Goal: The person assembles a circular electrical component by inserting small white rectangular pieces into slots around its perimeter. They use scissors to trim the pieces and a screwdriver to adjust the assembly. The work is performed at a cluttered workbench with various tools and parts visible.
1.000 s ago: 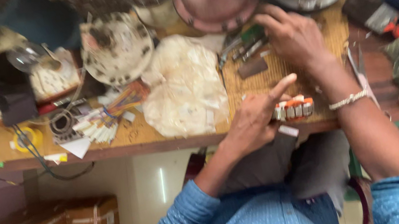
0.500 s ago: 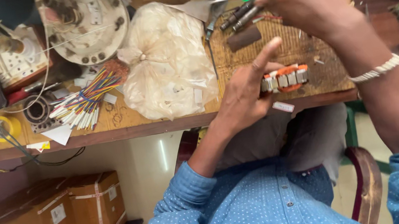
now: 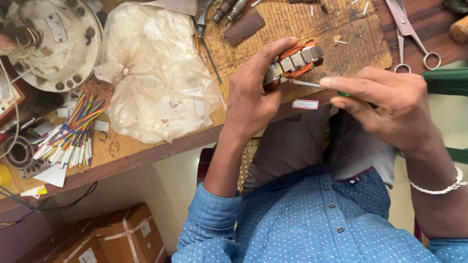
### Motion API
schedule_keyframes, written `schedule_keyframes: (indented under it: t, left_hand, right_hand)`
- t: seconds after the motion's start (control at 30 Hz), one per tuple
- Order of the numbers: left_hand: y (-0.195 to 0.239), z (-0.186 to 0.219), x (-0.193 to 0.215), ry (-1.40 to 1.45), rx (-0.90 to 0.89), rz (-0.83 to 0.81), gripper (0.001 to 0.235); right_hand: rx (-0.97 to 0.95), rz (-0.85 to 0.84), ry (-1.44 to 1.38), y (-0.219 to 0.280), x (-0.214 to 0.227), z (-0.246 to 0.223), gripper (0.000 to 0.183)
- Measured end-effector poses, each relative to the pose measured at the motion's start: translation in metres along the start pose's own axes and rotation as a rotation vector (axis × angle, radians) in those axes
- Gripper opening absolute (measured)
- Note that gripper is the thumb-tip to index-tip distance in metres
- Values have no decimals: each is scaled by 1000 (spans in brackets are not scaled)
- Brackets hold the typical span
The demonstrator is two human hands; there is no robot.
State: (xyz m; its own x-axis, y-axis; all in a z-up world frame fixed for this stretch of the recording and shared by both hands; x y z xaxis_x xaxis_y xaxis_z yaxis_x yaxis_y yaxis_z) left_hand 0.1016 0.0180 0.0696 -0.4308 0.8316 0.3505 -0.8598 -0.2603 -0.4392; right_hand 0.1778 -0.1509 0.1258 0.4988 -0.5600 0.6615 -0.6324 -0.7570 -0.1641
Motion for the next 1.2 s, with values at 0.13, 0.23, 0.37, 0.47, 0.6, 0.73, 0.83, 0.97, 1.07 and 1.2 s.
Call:
schedule_keyframes:
  t: [0.13,0.23,0.37,0.47,0.6,0.73,0.83,0.97,1.07,1.2]
  left_hand:
    - [2,4,-1,-18,9,17,64]
    - [0,5,-1,-24,4,28,64]
    - [1,6,-1,-56,-9,27,67]
    - [1,7,0,-36,-21,39,71]
    - [6,-4,-2,92,132,78,79]
    - [10,-5,-2,48,151,103,68]
    - [6,1,0,-10,69,106,64]
    - [-1,9,3,-13,-42,113,56]
    - [-1,8,0,-110,-45,22,55]
    - [-4,14,-5,-99,-121,-111,56]
  right_hand:
    - [-71,26,-18,2,-2,3,29]
    - [-43,-4,-7,-1,-2,-1,27]
    - [-2,-28,63,-7,0,-7,25]
    - [-8,-82,67,-10,2,-12,30]
    - [-46,-97,86,-14,2,-21,31]
    - [-16,-96,146,-16,-2,-33,33]
    - [-61,-93,234,-14,-7,-38,31]
    - [-54,-50,143,-14,-6,-38,29]
    - [-3,-169,233,-20,-3,-25,27]
    - [186,-358,462,-42,8,-10,29]
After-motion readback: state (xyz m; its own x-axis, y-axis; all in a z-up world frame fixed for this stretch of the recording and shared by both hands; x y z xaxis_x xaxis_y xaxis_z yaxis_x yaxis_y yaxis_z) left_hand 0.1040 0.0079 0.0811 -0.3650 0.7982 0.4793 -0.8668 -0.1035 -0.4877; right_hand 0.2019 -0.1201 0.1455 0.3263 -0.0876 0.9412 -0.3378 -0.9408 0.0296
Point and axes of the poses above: each hand's wrist, its own y-axis away from the middle knuckle, its own x-axis out of the back of the hand, z = x × y, the point moved 8 cm from there along -y, towards the middle knuckle, and after that the axes turned 9 degrees about -x, right-handed, at the moved point
